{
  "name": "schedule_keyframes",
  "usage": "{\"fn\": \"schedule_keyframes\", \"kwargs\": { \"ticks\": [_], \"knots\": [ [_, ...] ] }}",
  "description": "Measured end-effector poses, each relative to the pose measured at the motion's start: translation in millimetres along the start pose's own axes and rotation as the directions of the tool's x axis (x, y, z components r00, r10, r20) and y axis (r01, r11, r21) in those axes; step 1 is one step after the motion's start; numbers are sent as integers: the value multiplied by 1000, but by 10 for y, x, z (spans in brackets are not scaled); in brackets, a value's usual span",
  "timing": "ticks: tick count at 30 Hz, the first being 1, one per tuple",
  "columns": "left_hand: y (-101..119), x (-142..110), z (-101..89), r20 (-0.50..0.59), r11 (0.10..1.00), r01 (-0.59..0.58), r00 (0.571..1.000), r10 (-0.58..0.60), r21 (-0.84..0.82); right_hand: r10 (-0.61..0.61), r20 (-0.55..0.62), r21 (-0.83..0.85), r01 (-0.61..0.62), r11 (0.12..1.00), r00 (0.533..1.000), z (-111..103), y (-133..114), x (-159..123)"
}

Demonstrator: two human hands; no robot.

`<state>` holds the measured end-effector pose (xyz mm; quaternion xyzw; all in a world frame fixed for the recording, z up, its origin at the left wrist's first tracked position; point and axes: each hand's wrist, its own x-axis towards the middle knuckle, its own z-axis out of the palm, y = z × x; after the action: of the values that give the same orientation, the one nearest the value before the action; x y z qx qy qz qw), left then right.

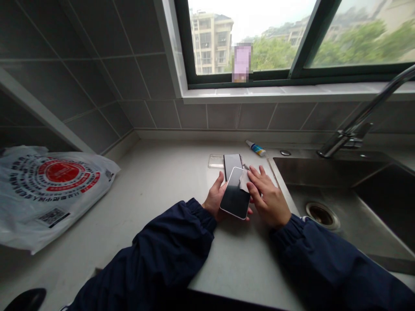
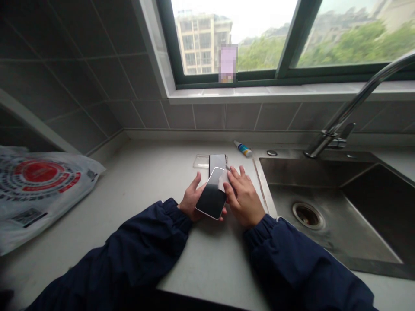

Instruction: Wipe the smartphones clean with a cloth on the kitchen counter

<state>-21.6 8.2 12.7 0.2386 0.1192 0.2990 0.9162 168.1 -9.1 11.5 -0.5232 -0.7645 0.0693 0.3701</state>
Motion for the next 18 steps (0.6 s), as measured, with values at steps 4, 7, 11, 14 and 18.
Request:
{"fn": "schedule_keyframes", "kwargs": {
  "ticks": [4, 7, 11, 14, 18],
  "knots": [
    [-1, 12, 104, -74, 1000, -3, 997, 3, 4, -71, 94, -2, 72, 997, 993, -3, -22, -9],
    [-19, 32, 187, -147, 996, -92, 985, 88, -19, -157, 160, 32, 154, 988, 975, -9, -39, -19],
    [-46, 52, 254, -190, 987, -156, 970, 149, -26, -242, 220, 60, 234, 970, 945, -33, -76, -28],
    [-51, 54, 261, -207, 985, -167, 966, 157, -32, -282, 275, 76, 272, 959, 919, -55, -97, -27],
    [-41, 49, 221, -194, 990, -129, 974, 116, -58, -339, 316, 97, 325, 941, 886, -76, -108, -14]
  ]
}}
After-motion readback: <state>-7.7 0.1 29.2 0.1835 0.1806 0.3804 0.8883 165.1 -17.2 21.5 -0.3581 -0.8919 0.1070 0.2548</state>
